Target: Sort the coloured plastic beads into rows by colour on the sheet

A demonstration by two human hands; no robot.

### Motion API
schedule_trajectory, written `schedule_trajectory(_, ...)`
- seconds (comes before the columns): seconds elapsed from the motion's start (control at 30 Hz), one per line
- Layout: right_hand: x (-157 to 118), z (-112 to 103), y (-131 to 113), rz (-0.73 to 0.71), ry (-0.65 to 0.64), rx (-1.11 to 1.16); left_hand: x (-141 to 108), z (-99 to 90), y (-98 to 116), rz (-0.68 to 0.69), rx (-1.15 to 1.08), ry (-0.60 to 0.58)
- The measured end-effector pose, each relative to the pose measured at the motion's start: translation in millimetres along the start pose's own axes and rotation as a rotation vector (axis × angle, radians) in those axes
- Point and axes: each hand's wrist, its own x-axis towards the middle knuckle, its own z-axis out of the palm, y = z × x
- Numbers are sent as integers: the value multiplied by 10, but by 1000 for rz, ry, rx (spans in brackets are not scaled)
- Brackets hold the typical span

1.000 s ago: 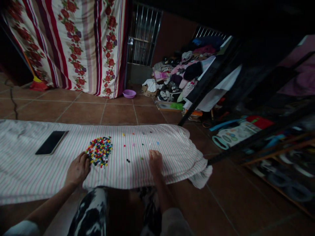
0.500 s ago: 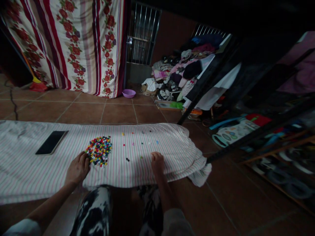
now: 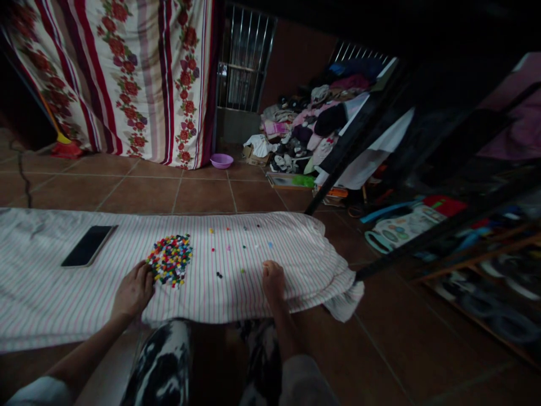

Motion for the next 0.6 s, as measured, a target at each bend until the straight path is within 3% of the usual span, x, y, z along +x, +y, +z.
schedule_trajectory(0.4, -32, 67, 150, -64, 24, 95, -4, 23, 14, -111, -33, 15)
schedule_trajectory(0.6, -84, 64, 75, -118, 169, 43, -5, 15, 19, -115, -25, -2)
